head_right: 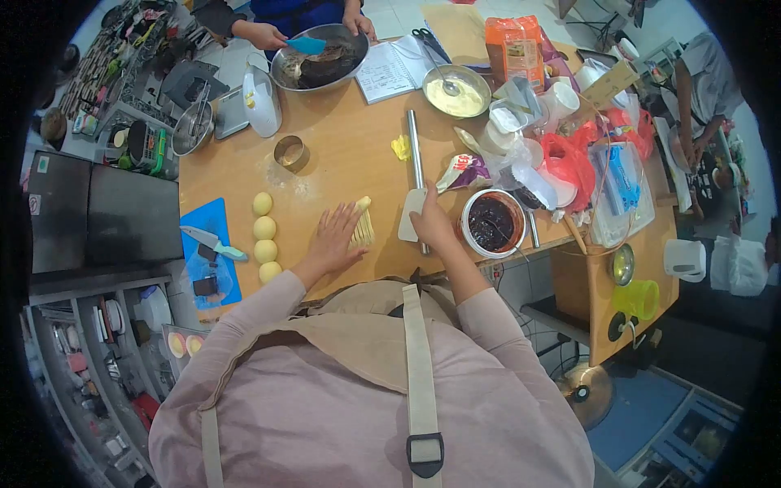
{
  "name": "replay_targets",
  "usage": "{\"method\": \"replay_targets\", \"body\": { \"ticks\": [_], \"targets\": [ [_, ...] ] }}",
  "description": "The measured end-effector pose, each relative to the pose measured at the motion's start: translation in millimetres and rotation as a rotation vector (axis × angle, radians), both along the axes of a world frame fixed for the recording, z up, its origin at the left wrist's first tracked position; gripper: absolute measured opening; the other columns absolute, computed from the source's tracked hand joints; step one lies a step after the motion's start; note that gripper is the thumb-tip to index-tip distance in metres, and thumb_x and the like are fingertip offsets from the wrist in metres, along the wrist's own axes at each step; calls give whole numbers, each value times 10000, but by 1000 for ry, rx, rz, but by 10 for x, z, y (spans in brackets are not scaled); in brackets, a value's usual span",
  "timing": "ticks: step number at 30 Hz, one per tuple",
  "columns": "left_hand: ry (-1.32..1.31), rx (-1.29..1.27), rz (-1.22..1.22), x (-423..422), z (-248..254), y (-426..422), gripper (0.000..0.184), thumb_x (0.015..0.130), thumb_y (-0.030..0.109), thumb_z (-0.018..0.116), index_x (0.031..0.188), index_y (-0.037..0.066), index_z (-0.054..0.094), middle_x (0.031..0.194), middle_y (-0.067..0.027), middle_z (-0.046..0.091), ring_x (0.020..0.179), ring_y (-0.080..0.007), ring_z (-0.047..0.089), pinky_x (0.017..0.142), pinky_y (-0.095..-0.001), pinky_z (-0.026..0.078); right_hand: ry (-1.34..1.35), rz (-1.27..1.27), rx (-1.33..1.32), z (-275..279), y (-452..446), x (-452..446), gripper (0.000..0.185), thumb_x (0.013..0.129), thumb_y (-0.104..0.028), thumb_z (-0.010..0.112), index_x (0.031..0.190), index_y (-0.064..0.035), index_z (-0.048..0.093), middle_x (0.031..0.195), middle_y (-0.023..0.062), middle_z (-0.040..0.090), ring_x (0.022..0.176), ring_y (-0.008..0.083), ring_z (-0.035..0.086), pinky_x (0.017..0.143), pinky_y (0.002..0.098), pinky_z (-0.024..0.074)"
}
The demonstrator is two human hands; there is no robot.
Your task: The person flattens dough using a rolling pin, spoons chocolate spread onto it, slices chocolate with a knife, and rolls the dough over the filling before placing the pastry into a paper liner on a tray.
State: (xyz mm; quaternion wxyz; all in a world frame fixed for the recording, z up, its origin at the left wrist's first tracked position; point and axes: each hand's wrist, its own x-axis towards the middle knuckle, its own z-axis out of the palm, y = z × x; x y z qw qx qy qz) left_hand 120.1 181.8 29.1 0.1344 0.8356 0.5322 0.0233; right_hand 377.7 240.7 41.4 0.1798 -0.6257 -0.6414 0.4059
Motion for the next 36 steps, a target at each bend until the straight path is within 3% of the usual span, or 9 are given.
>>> {"method": "replay_targets", "body": {
  "ticks": [4, 7, 13, 19, 22, 25, 29, 31, 36],
  "targets": [
    [-95, 120, 122, 21, -107, 253, 928, 814, 487, 679, 1491, 47, 223, 1536, -186, 262, 1433, -355, 227, 1161, -492, 198, -345, 313, -143, 334, 353, -233, 803, 833, -82, 592, 1502, -67, 149, 1147, 283, 610, 961, 445, 633, 847, 482, 504],
    [-74, -84, 122, 72, -129, 507, 912, 809, 479, 687, 1475, 30, 255, 1519, -180, 301, 1421, -350, 258, 1152, -486, 223, -418, 405, -92, 482, 638, -510, 777, 836, -101, 610, 1499, -65, 208, 1182, 236, 605, 999, 398, 629, 849, 461, 504],
    [-33, -152, 21, 97, -7, 223, 875, 817, 454, 683, 1453, 3, 285, 1507, -181, 322, 1410, -332, 285, 1144, -478, 243, -271, 282, 537, 185, 717, -714, 713, 850, -188, 637, 1458, -26, 300, 1348, 189, 486, 1276, 340, 448, 1040, 425, 392],
    [-201, 149, 275, -113, -275, 115, 687, 862, 327, 652, 1405, 2, 384, 1475, -169, 392, 1375, -326, 357, 1127, -460, 278, -239, 647, 506, -382, 260, -795, 629, 891, -220, 601, 1423, -2, 346, 1465, 201, 366, 1376, 356, 328, 1137, 436, 284],
    [-319, -48, 158, -246, -304, 197, 594, 892, 188, 606, 1405, 7, 369, 1408, -185, 447, 1298, -327, 432, 1096, -444, 317, -252, 712, 516, -532, 150, -870, 594, 911, -227, 574, 1421, -8, 363, 1467, 181, 381, 1383, 341, 331, 1139, 437, 283],
    [-327, 83, 66, -268, -388, 98, 555, 878, 117, 610, 1377, -2, 399, 1361, -184, 491, 1246, -331, 478, 1054, -433, 357, -201, 770, 459, -601, 62, -835, 593, 915, -234, 577, 1422, -12, 367, 1462, 175, 392, 1376, 342, 347, 1136, 435, 289],
    [-393, 9, 122, -240, -176, -102, 541, 866, 138, 631, 1355, 7, 437, 1370, -176, 490, 1265, -334, 463, 1063, -448, 354, -188, 859, 458, -504, -100, -618, 605, 914, -254, 595, 1421, -14, 368, 1464, 172, 385, 1368, 337, 362, 1136, 432, 289],
    [-416, 189, 213, -158, -123, -154, 531, 862, 170, 637, 1340, 23, 459, 1359, -176, 506, 1265, -338, 467, 1082, -446, 344, -82, 688, 526, -370, -166, -632, 607, 898, -242, 616, 1412, -21, 381, 1456, 173, 395, 1360, 324, 372, 1132, 435, 297],
    [-378, 139, 148, -154, -281, 9, 577, 826, 159, 676, 1348, 33, 462, 1367, -163, 497, 1274, -335, 454, 1065, -459, 355, -145, 580, 489, -449, -110, -787, 644, 833, -195, 678, 1396, -42, 405, 1439, 174, 413, 1340, 331, 391, 1118, 439, 326]
  ]
}}
